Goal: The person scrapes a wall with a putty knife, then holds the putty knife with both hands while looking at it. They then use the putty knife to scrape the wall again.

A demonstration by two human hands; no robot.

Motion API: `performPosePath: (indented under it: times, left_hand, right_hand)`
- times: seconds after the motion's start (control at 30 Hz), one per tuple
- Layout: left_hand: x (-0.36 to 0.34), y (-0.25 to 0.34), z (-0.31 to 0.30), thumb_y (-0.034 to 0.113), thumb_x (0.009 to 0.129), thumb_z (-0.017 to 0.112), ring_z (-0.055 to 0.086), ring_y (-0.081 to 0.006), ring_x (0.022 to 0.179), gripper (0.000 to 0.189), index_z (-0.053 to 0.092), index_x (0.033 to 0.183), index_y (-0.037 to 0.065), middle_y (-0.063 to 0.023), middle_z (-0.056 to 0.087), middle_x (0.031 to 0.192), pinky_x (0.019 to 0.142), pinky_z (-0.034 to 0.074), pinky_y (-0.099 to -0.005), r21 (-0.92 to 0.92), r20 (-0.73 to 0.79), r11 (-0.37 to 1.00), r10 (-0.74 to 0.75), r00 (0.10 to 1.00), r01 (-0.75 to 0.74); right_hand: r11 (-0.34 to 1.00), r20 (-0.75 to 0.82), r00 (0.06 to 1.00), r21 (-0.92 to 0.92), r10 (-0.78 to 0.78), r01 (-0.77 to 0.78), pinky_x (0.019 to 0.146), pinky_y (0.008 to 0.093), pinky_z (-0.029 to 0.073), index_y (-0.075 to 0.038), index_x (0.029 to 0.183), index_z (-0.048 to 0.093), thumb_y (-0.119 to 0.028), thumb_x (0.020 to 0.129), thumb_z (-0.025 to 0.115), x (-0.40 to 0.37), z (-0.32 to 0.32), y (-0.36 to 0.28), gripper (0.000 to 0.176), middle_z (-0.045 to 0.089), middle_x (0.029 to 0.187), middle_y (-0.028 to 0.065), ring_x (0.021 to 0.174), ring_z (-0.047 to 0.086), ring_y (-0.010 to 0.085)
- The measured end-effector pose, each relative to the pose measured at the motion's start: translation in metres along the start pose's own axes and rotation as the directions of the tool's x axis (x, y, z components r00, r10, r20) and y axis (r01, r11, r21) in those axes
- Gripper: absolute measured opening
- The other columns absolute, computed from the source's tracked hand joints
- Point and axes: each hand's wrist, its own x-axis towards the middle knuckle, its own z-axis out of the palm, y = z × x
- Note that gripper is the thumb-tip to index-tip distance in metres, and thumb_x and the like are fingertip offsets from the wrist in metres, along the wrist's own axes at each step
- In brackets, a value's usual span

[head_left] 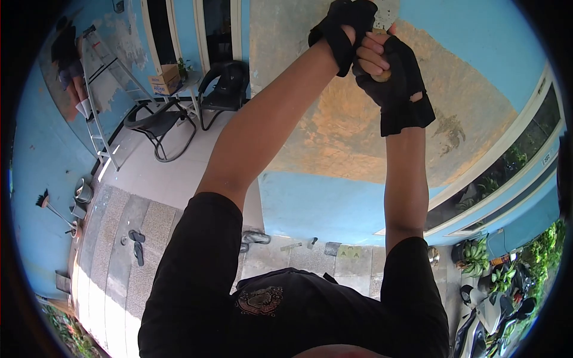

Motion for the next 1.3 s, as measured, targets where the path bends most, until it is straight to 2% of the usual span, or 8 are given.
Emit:
performPosePath:
  times: [0.17, 0.23, 0.6, 0.87, 1.0, 1.1, 1.2, 1.3]
  left_hand:
    - [-0.004, -0.002, -0.01, 0.039, 0.102, 0.052, 0.052, -0.0141, 0.055, 0.038, 0.065, 0.086, 0.007, -0.0006, 0.06, 0.067, 0.051, 0.044, -0.0308, 0.094, 0.041, 0.992, -0.093, 0.995, 0.089]
    - [0.005, -0.003, -0.005, 0.04, 0.102, 0.053, 0.057, -0.0151, 0.064, 0.038, 0.067, 0.093, 0.006, -0.0013, 0.064, 0.075, 0.058, 0.048, -0.0315, 0.364, -0.221, 0.931, 0.05, 0.974, 0.035]
    - [0.004, 0.001, -0.014, 0.032, 0.1, 0.056, 0.056, -0.0159, 0.06, 0.029, 0.067, 0.092, 0.007, -0.0025, 0.064, 0.074, 0.056, 0.048, -0.0325, 0.027, -0.005, 1.0, -0.005, 1.0, 0.005]
    - [-0.002, -0.002, -0.022, 0.03, 0.104, 0.052, 0.069, -0.0202, 0.071, 0.034, 0.066, 0.104, -0.001, -0.0126, 0.072, 0.094, 0.058, 0.056, -0.0317, 0.387, -0.031, 0.913, 0.151, 0.988, -0.127]
    - [0.01, -0.004, -0.026, 0.037, 0.1, 0.057, 0.056, -0.0151, 0.058, 0.033, 0.065, 0.089, 0.007, -0.0019, 0.064, 0.073, 0.053, 0.046, -0.0304, 0.025, -0.001, 0.998, -0.052, 0.999, 0.052]
    - [0.021, -0.013, -0.032, 0.038, 0.101, 0.056, 0.057, -0.0158, 0.059, 0.035, 0.066, 0.092, 0.006, -0.0022, 0.065, 0.074, 0.054, 0.048, -0.0307, 0.14, 0.081, 0.989, 0.038, 0.996, -0.049]
    - [0.015, 0.005, -0.014, 0.037, 0.101, 0.056, 0.059, -0.0141, 0.063, 0.034, 0.066, 0.093, 0.006, -0.0019, 0.065, 0.076, 0.056, 0.048, -0.0299, 0.353, -0.201, 0.936, 0.097, 0.975, -0.02]
    - [0.005, 0.006, -0.026, 0.036, 0.101, 0.056, 0.06, -0.0152, 0.067, 0.032, 0.066, 0.101, 0.005, -0.0033, 0.066, 0.08, 0.061, 0.05, -0.0305, 0.041, 0.09, 0.998, 0.037, 0.995, -0.041]
  right_hand:
    - [0.994, -0.029, 0.997, 0.082, 0.07, -0.067, 0.045, 0.0233, 0.033, -0.01, 0.077, 0.043, -0.004, 0.095, 0.053, -0.011, -0.004, 0.015, 0.021, 0.044, 0.068, -0.0004, 0.049, 0.039, 0.0084]
    - [0.99, 0.004, 0.996, 0.112, 0.089, -0.089, 0.046, 0.0238, 0.034, -0.009, 0.078, 0.044, -0.005, 0.096, 0.053, -0.007, -0.008, 0.013, 0.021, 0.045, 0.069, 0.0, 0.05, 0.039, 0.0087]
    - [0.988, 0.026, 1.0, 0.153, 0.009, -0.012, 0.045, 0.0234, 0.034, -0.008, 0.078, 0.043, -0.009, 0.101, 0.049, -0.001, 0.006, 0.02, 0.024, 0.042, 0.068, -0.0006, 0.049, 0.037, 0.009]
    - [0.98, 0.058, 0.998, 0.201, 0.002, -0.014, 0.045, 0.0239, 0.034, -0.008, 0.079, 0.043, -0.009, 0.101, 0.049, -0.001, 0.004, 0.029, 0.023, 0.041, 0.067, -0.0009, 0.048, 0.037, 0.009]
    - [0.992, -0.028, 0.999, 0.117, -0.035, 0.038, 0.045, 0.0235, 0.034, -0.007, 0.082, 0.044, -0.007, 0.1, 0.05, 0.0, 0.013, 0.028, 0.019, 0.042, 0.066, -0.0013, 0.048, 0.038, 0.0084]
    - [0.988, -0.024, 1.0, 0.156, -0.011, 0.015, 0.045, 0.0235, 0.034, -0.007, 0.083, 0.044, -0.006, 0.1, 0.049, -0.007, 0.01, 0.032, 0.018, 0.042, 0.066, -0.0013, 0.048, 0.038, 0.0085]
    - [0.992, -0.02, 0.999, 0.122, -0.033, 0.035, 0.045, 0.0236, 0.034, -0.008, 0.082, 0.044, -0.006, 0.101, 0.048, 0.005, 0.019, 0.025, 0.019, 0.042, 0.067, -0.0012, 0.048, 0.038, 0.0086]
    - [0.992, -0.027, 0.999, 0.126, -0.028, 0.031, 0.045, 0.0235, 0.034, -0.008, 0.081, 0.043, -0.006, 0.101, 0.047, -0.001, 0.016, 0.029, 0.021, 0.042, 0.067, -0.0012, 0.049, 0.038, 0.0084]
